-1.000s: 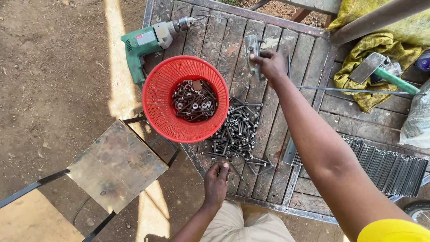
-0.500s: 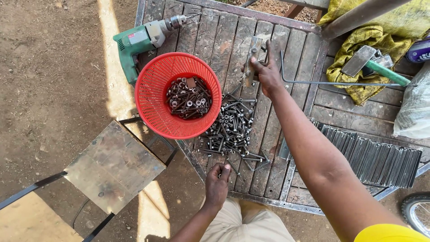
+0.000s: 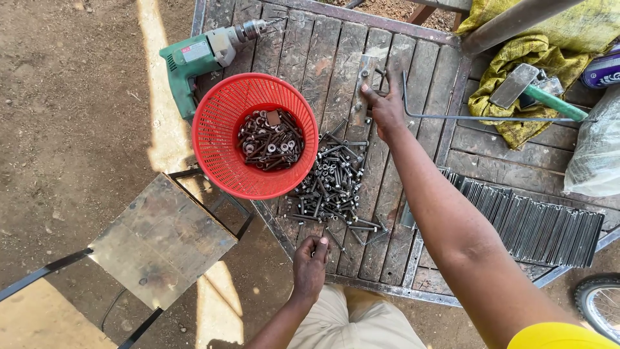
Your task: A person is seen inserting metal bolts into brackets on a workshop table, preparing them for assembly.
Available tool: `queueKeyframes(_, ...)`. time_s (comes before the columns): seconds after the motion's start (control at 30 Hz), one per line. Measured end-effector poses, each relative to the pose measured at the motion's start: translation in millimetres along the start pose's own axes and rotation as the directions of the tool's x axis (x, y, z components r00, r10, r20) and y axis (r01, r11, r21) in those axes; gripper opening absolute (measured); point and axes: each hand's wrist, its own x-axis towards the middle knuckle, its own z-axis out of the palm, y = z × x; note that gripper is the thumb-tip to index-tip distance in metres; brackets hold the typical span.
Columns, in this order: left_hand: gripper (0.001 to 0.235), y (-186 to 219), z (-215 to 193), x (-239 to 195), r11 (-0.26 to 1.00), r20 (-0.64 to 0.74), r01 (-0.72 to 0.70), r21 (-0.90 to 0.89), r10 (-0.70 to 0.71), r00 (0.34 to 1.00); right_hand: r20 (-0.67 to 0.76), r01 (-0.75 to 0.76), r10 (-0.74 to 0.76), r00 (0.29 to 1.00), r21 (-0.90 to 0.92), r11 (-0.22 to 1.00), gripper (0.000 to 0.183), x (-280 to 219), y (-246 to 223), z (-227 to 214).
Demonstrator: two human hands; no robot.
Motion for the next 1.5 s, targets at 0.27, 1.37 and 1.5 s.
queueKeyframes(0.27,0.027,-4,-6,4,1.000,-0.005,0.002,0.021,-0.002,1.000,0.215,-0.182,0.065,0.974,0.584,0.791,0.069,-17,-11,9)
queueKeyframes(1.37,0.029,139,111,13,0.851,0.106,-0.511,0.120,0.500,0.859,0.604,-0.547,-0.210,0.769,0.791,0.275,0.081,-160,-49,-6)
queueKeyframes(1.5,0.020,145,120,-3,0.785,0.038,-0.594,0.174,0.597,0.801,0.530,-0.463,-0.296,0.794,0.844,0.270,0.075,-177,-42,-8)
